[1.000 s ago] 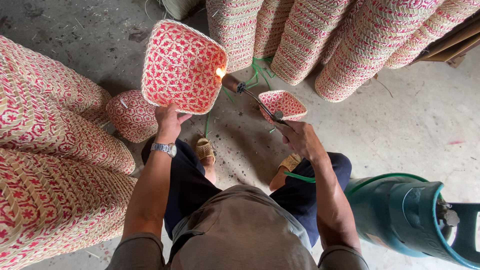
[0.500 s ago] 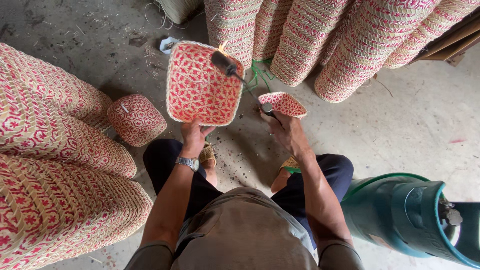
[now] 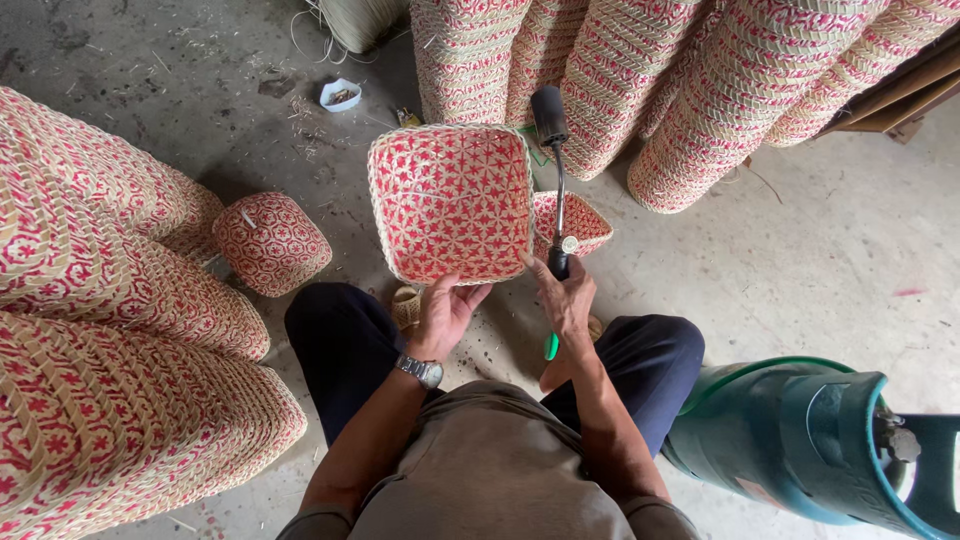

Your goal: The person uses a handheld blowtorch to apply flame to the edges and surfaces of small woven baskets. They rotate each basket to treat different sides, then place it down and pick up another basket to repeat the process.

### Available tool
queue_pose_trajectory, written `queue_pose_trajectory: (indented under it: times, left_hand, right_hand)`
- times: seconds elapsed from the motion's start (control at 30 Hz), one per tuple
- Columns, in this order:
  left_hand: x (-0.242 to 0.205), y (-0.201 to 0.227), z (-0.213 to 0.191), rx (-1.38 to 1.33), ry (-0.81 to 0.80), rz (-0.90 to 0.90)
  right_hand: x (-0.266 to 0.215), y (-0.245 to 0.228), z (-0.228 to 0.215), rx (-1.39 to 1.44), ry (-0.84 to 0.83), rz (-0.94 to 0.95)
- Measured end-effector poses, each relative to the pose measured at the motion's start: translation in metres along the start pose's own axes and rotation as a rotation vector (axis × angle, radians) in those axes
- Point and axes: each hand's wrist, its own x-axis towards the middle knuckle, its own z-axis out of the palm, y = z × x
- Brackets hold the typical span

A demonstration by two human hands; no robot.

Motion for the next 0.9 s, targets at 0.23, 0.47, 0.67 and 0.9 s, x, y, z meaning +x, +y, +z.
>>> queue_pose_trajectory:
  times: [0.23, 0.47, 0.67, 0.9]
  left_hand:
    - [-0.024, 0.002, 0.008, 0.387, -0.05, -0.353]
    - [-0.067, 0.116, -0.036, 1.45, -0.047, -0.32]
    - [-0.053, 0.139, 0.005, 1.244, 0.06, -0.08]
    - [0.004, 0.101, -0.044, 1.444, -0.05, -0.258]
  right_hand:
    - [0.018, -0.004, -0.016, 0.01, 0.047, -0.133]
    - [0.05, -0.028, -0.082, -0.16, -0.02, -0.255]
    - [0.051, -0.024, -0.075, -0.417, -0.105, -0.419]
    - [0.049, -0.016, -0.063, -0.446, -0.184, -0.392]
